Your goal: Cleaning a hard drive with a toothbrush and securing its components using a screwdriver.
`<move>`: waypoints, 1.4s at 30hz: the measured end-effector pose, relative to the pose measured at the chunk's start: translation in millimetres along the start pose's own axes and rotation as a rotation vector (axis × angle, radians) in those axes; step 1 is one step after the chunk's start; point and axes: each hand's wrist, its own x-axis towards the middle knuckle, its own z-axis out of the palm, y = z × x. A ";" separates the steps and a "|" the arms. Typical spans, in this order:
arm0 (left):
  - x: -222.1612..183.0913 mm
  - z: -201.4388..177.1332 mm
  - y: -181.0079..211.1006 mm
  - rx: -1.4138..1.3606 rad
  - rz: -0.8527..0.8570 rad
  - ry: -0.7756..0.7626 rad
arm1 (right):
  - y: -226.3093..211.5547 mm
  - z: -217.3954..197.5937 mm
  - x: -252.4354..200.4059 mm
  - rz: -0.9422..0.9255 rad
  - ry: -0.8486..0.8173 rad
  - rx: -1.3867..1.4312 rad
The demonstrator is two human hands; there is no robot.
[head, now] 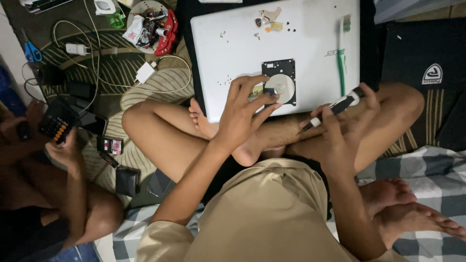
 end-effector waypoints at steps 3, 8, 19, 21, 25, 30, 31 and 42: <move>-0.1 -0.6 0.7 0.004 -0.003 -0.017 | 15.9 0.4 1.2 -0.066 -0.019 -0.018; -19.6 9.0 7.2 0.062 0.014 -0.006 | 43.5 11.9 -4.6 -0.216 0.131 -0.504; -65.1 1.9 25.4 0.050 -0.059 -0.181 | 68.4 13.8 -16.9 0.213 -0.004 -0.177; -65.4 -0.3 28.8 0.011 -0.075 -0.159 | 70.2 13.9 -16.8 0.214 0.001 -0.028; -63.0 -3.6 46.5 -0.148 -0.177 0.036 | 53.3 11.3 -24.4 0.233 0.034 0.052; -52.2 -9.2 63.1 -1.265 -0.902 0.028 | 49.8 6.1 -41.7 0.170 -0.028 0.046; -44.1 -11.8 70.9 -1.263 -0.902 0.032 | 43.5 8.3 -45.4 0.170 -0.031 0.046; -15.9 -49.0 98.8 -1.798 -0.734 -0.065 | -37.4 -0.1 -50.6 -0.746 -0.326 -0.788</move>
